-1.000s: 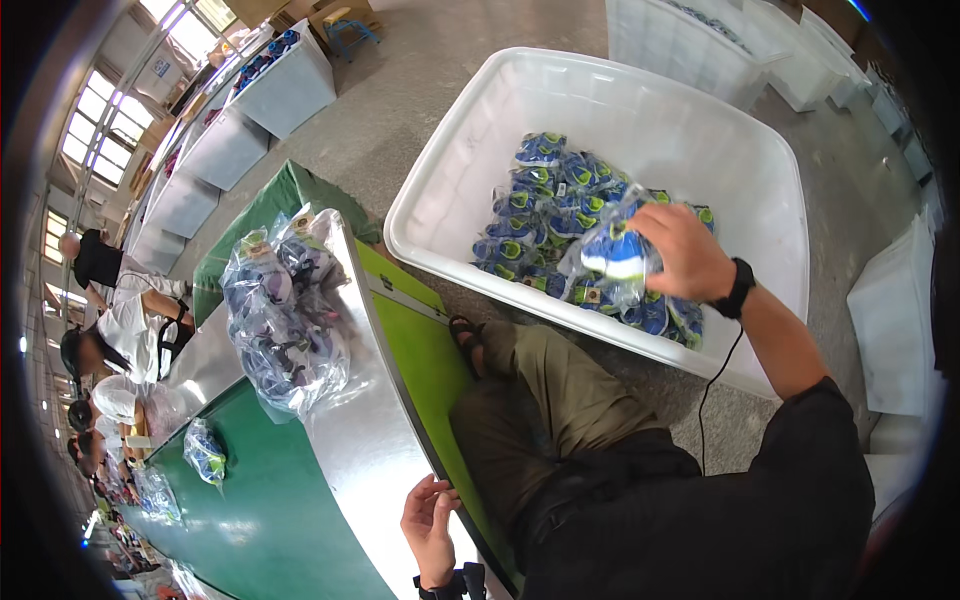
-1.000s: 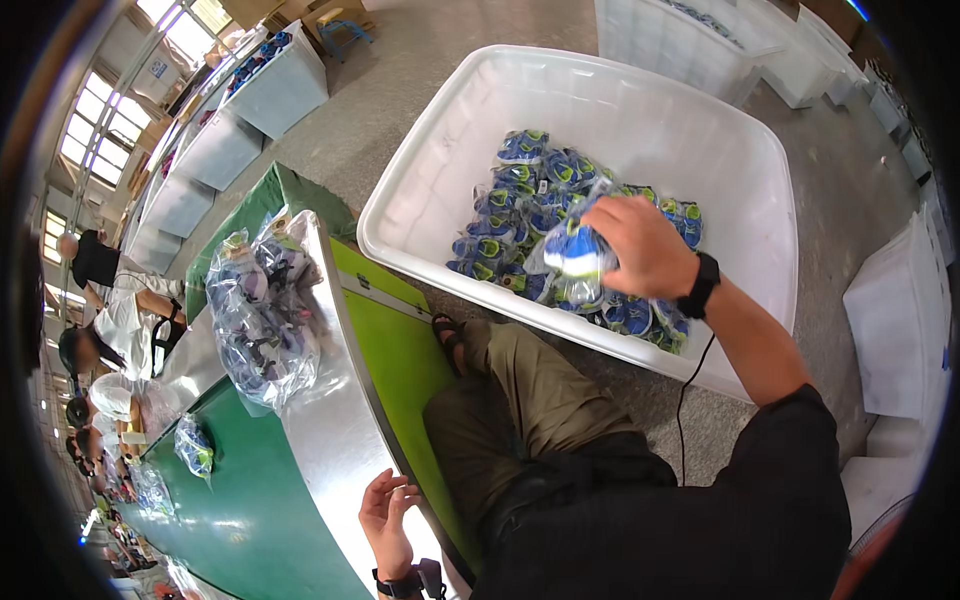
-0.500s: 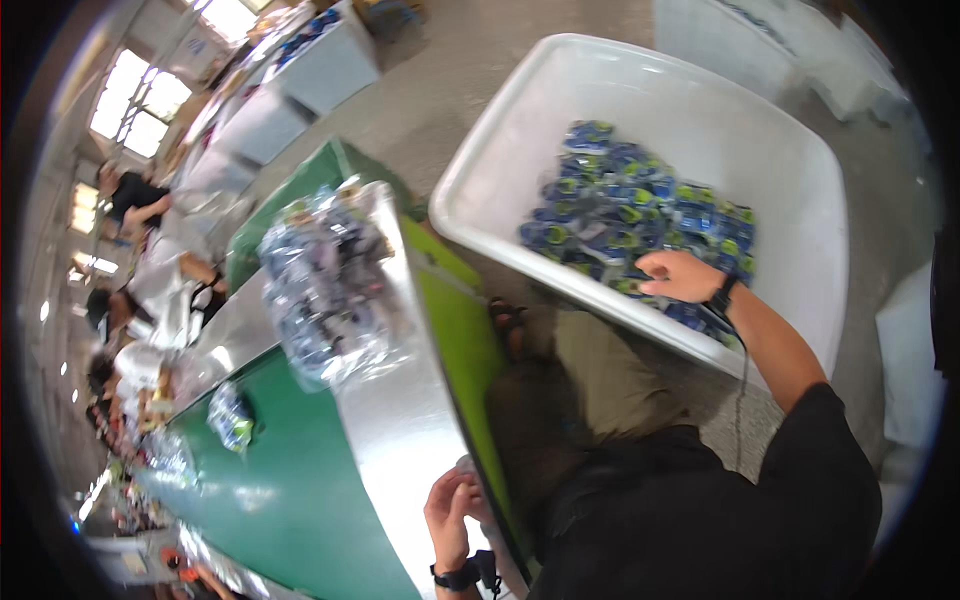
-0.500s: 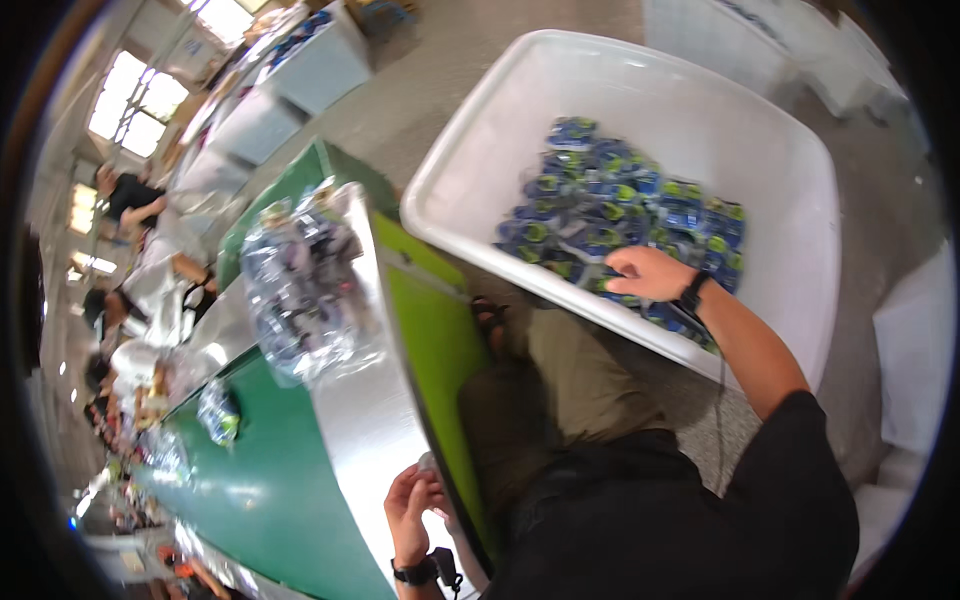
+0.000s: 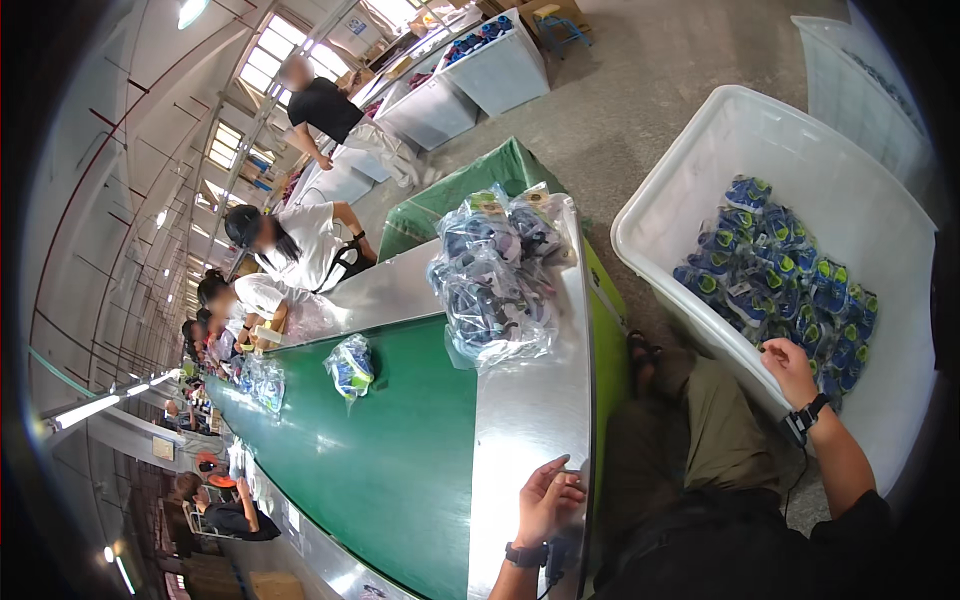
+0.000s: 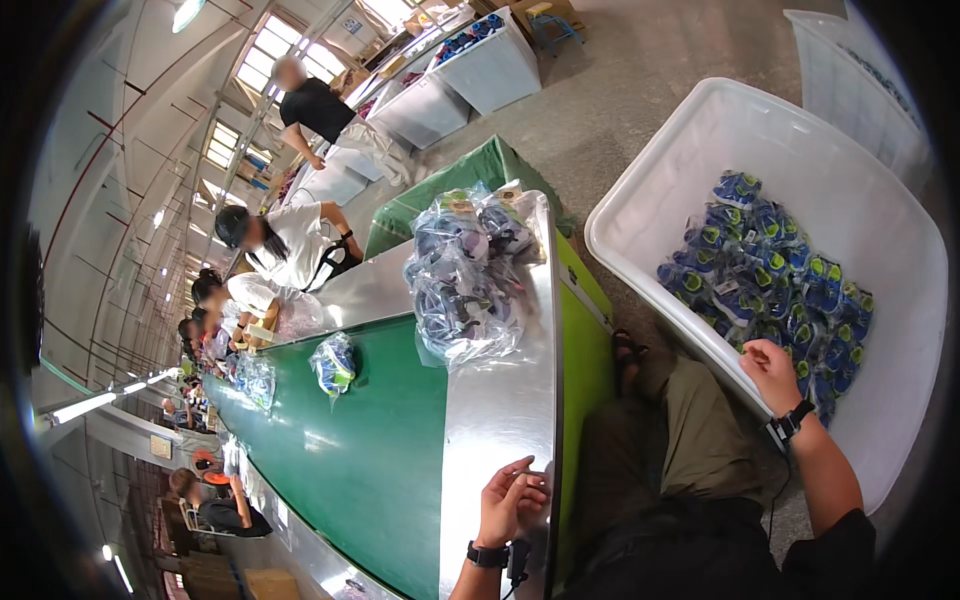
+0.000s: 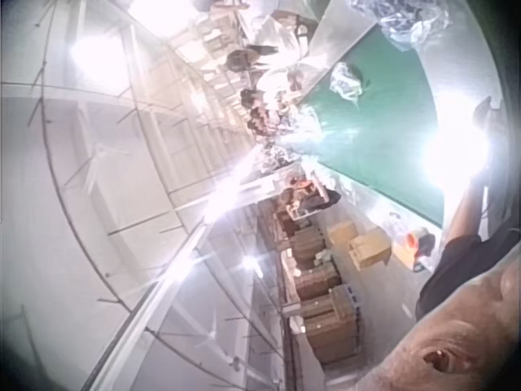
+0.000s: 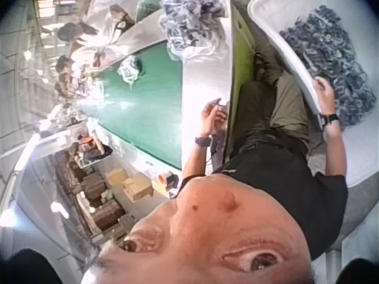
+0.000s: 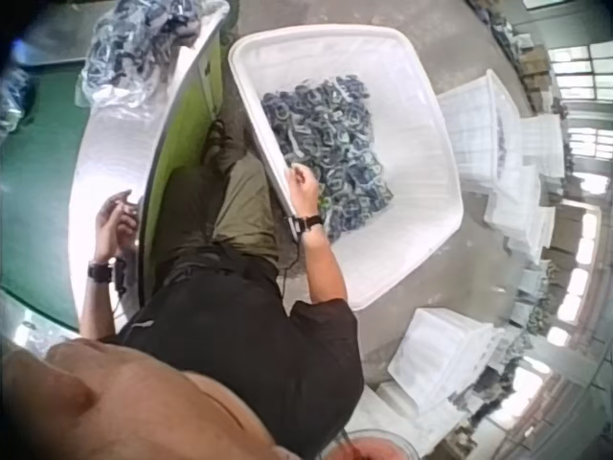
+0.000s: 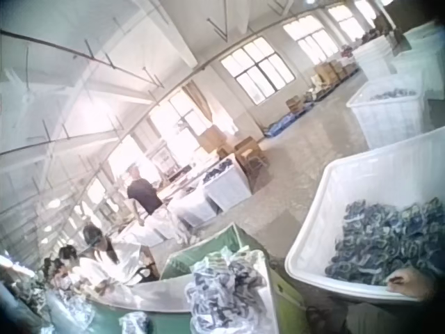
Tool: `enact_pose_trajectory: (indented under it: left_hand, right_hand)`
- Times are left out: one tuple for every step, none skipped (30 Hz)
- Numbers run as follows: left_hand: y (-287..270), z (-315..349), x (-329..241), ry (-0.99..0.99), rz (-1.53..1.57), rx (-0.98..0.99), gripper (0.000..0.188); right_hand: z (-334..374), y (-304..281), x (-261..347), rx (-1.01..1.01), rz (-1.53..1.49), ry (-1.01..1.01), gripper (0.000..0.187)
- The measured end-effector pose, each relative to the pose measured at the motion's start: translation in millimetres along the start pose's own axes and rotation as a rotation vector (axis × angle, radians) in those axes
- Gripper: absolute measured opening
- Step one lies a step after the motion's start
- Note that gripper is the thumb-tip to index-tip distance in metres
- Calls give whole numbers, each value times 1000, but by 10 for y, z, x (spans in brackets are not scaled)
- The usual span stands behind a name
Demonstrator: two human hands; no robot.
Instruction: The person picks packaged shoes from a conveyor belt and places them into a large white bin. Later, the person moves to another area and handles a different bin containing packaged footwear, continuing to sort items by hand.
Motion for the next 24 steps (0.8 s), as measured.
enact_pose_trajectory:
  left_hand:
    - [-2, 0, 9, 3, -6, -2, 40]
    - [-7, 1, 14, 10, -14, -9, 41]
    - [-4, -1, 18, 8, -10, -2, 41]
    - [-6, 4, 15, 11, -8, -2, 41]
    - [-6, 9, 10, 14, -10, -5, 42]
    - [-3, 13, 2, 15, -4, -1, 42]
    - [0, 19, -7, 14, -4, 0, 42]
    - [1, 24, -21, 17, -7, 1, 42]
    - [5, 28, -31, 14, -5, 5, 42]
    - [11, 33, -37, 17, -3, 7, 42]
    - [15, 37, -43, 19, 0, 7, 42]
    - [18, 41, -45, 19, 1, 9, 42]
    - [20, 43, -47, 20, 3, 9, 42]
    - [16, 48, -47, 14, 0, 3, 42]
    - [18, 50, -49, 19, 3, 11, 42]
    - [19, 51, -51, 17, 2, 15, 42]
    - [20, 54, -54, 24, 1, 22, 42]
    - [21, 55, -53, 19, 5, 18, 42]
    - [22, 55, -55, 22, 9, 19, 42]
    - [26, 55, -59, 28, 9, 22, 42]
    - [28, 53, -61, 28, 18, 23, 42]
    - [30, 55, -63, 29, 23, 24, 42]
    - [31, 54, -66, 32, 24, 27, 41]
    - [31, 53, -68, 32, 30, 26, 41]
  right_hand:
    - [14, 4, 13, -16, 55, -22, 27]
    - [27, 22, 27, -32, 109, -44, 27]
    - [39, 34, 46, -44, 151, -62, 27]
    - [52, 48, 71, -62, 198, -96, 26]
    - [59, 57, 97, -59, 232, -124, 25]
    - [67, 68, 121, -56, 264, -151, 25]
    - [72, 75, 141, -54, 293, -175, 25]
    - [76, 78, 152, -56, 296, -176, 25]
    - [75, 80, 160, -58, 299, -179, 24]
    - [74, 82, 164, -57, 288, -185, 24]
    - [74, 83, 164, -66, 293, -181, 24]
    - [74, 84, 162, -70, 284, -180, 23]
    - [71, 86, 159, -70, 257, -178, 23]
    - [71, 89, 157, -72, 265, -178, 23]
    - [70, 89, 155, -72, 253, -174, 22]
    - [69, 88, 153, -73, 234, -169, 22]
    - [67, 89, 151, -69, 240, -161, 22]
    - [64, 87, 150, -67, 239, -153, 21]
    - [62, 84, 147, -71, 237, -138, 21]
    - [60, 86, 150, -65, 242, -141, 21]
    - [58, 86, 150, -66, 246, -138, 21]
    - [57, 85, 147, -70, 249, -123, 21]
    - [56, 87, 153, -66, 245, -138, 21]
    - [57, 88, 156, -65, 240, -141, 21]
Point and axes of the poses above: each hand's wrist, its own z-axis away from the middle knuckle, its own y-axis out of the palm, x = y × z, the point moved 3 cm from there along -z, towards the middle knuckle, and after that the axes turned 3 degrees about -z, right-handed, at the moved point
